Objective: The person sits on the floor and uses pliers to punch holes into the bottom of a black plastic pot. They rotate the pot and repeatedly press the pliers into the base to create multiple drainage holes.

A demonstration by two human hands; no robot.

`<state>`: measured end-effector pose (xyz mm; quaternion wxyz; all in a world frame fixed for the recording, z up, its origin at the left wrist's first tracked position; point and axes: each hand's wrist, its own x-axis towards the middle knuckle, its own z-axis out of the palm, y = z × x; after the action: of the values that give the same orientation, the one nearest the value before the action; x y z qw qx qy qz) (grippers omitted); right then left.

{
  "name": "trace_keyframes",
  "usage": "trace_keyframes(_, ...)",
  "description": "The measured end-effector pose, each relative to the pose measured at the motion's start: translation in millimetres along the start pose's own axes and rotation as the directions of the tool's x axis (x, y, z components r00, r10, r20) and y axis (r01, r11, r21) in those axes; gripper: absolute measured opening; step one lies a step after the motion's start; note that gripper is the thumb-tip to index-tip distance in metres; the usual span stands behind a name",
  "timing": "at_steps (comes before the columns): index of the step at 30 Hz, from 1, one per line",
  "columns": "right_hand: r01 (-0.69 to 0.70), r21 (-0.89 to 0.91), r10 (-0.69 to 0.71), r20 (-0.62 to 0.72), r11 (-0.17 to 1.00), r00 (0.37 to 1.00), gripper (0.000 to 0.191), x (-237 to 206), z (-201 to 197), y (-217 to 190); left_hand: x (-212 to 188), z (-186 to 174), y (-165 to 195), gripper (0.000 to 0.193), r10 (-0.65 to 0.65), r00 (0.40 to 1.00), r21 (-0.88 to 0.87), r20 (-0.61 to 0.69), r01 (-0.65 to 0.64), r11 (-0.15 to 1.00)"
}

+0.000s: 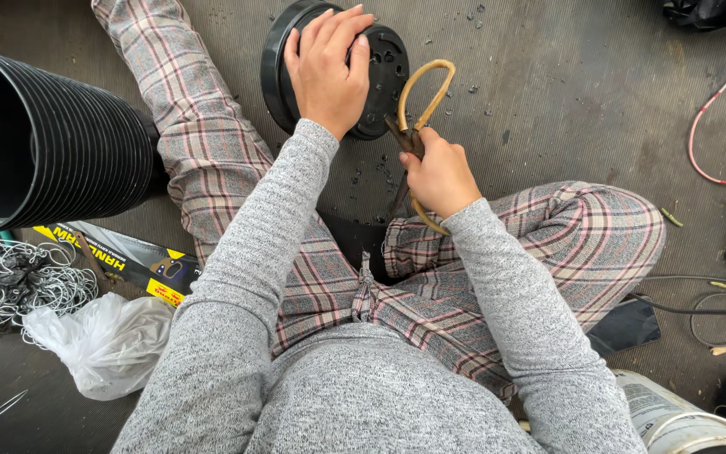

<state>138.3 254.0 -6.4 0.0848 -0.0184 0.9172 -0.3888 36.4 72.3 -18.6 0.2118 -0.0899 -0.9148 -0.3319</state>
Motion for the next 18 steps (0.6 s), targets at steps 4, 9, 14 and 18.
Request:
trace_keyframes(4, -0.241, 0.340, 0.199, 0.154, 0.909, 0.968, 0.022, 3.7, 7.3, -2.7, -3.4, -9.6, -2.3, 0.026, -0.066, 0.997, -0.001, -0.029, 0.066, 0.998)
trace_keyframes(9, -0.532, 0.696, 0.278, 0.454, 0.483, 0.847, 0.022, 8.6, 9.5, -4.3, -24.0, -13.8, 7.3, 0.031, -0.104, 0.987, 0.063, -0.125, 0.113, 0.992)
trace_keyframes(14, -0.568, 0.768, 0.227, 0.521, 0.296, 0.823, 0.021, 16.3, 16.4, 11.2, -50.6, -10.9, 14.2, 0.037, -0.097, 0.978, 0.084, -0.186, 0.115, 0.990)
trace_keyframes(18, -0.600, 0.799, 0.118, 0.592, 0.049, 0.797, 0.025, 29.3, 16.3, 16.9, -79.3, -9.1, 15.2, 0.046, -0.063, 0.978, 0.064, -0.199, 0.077, 0.995)
